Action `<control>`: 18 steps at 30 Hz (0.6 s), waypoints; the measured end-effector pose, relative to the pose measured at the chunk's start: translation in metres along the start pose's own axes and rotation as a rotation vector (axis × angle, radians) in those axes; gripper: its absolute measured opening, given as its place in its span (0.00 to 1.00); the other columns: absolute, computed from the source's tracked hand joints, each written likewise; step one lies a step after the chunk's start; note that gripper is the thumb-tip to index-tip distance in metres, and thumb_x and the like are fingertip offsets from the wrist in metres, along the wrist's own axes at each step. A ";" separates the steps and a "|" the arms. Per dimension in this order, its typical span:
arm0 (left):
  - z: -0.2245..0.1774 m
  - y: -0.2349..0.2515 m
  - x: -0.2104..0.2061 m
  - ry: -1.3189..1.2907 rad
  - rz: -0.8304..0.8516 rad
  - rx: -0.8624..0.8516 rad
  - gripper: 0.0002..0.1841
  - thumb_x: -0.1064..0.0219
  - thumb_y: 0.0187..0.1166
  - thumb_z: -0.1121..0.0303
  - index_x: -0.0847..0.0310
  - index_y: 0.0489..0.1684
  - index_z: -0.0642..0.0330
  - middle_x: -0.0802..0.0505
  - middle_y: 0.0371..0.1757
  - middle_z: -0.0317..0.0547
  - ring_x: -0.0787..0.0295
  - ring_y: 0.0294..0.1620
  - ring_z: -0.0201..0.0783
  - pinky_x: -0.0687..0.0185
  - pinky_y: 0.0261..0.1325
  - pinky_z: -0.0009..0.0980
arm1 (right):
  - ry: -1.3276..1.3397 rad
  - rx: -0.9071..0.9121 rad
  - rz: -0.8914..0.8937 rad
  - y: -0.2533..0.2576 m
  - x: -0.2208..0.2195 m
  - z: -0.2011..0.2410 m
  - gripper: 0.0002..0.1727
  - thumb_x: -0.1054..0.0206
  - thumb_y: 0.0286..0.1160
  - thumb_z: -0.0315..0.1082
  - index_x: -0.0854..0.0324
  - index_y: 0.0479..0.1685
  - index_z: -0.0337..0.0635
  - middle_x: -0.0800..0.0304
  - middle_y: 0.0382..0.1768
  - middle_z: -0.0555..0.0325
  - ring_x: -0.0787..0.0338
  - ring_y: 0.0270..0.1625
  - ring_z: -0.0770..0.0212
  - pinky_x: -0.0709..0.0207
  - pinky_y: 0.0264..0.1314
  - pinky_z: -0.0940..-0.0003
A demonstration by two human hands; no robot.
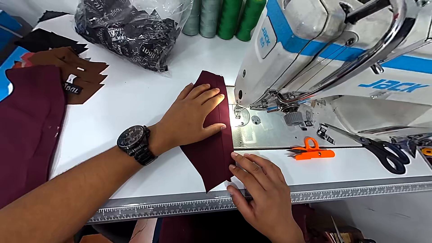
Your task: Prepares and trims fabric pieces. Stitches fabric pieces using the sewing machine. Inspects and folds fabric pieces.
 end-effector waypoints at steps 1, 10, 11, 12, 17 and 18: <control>0.000 0.000 -0.001 0.006 0.003 0.001 0.43 0.51 0.78 0.28 0.27 0.85 0.49 0.25 0.87 0.42 0.41 0.92 0.49 0.53 0.90 0.62 | 0.000 -0.001 -0.002 0.000 0.000 0.000 0.22 0.42 0.84 0.58 0.09 0.59 0.61 0.13 0.73 0.70 0.20 0.78 0.59 0.29 0.78 0.55; 0.002 0.000 -0.008 0.011 0.059 0.002 0.45 0.52 0.75 0.24 0.26 0.83 0.47 0.25 0.87 0.44 0.37 0.90 0.51 0.49 0.88 0.61 | -0.013 0.008 -0.015 -0.001 0.000 0.001 0.22 0.43 0.84 0.58 0.09 0.59 0.61 0.12 0.72 0.66 0.19 0.77 0.58 0.28 0.77 0.55; 0.002 0.000 -0.008 0.014 0.059 0.002 0.45 0.52 0.75 0.24 0.26 0.83 0.47 0.25 0.87 0.44 0.37 0.90 0.51 0.49 0.88 0.61 | -0.012 0.011 -0.020 -0.001 0.000 0.001 0.21 0.43 0.84 0.58 0.09 0.59 0.62 0.12 0.71 0.65 0.18 0.76 0.58 0.28 0.77 0.55; 0.002 0.000 -0.008 0.015 0.061 0.001 0.46 0.52 0.75 0.24 0.26 0.83 0.47 0.25 0.87 0.44 0.38 0.90 0.51 0.49 0.89 0.61 | -0.009 0.012 -0.029 -0.001 0.000 0.001 0.21 0.43 0.84 0.58 0.09 0.58 0.62 0.11 0.70 0.65 0.18 0.75 0.59 0.28 0.76 0.56; 0.002 0.000 -0.008 0.011 0.065 0.008 0.45 0.52 0.75 0.24 0.26 0.84 0.47 0.26 0.88 0.44 0.39 0.91 0.51 0.49 0.88 0.61 | 0.006 0.024 -0.066 -0.003 0.002 0.001 0.18 0.40 0.83 0.56 0.09 0.55 0.60 0.08 0.63 0.64 0.15 0.69 0.60 0.25 0.72 0.58; 0.002 0.000 -0.009 0.011 0.065 0.006 0.45 0.52 0.75 0.24 0.26 0.84 0.47 0.26 0.88 0.45 0.38 0.91 0.52 0.49 0.88 0.62 | 0.006 0.026 -0.070 -0.003 0.002 0.001 0.18 0.40 0.83 0.55 0.09 0.55 0.60 0.08 0.62 0.64 0.15 0.69 0.60 0.25 0.71 0.58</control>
Point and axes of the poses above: each hand's wrist, its own y-axis towards the middle knuckle, its own x-axis out of the back of the hand, z = x × y, the point moved 5 cm from there along y, towards the middle knuckle
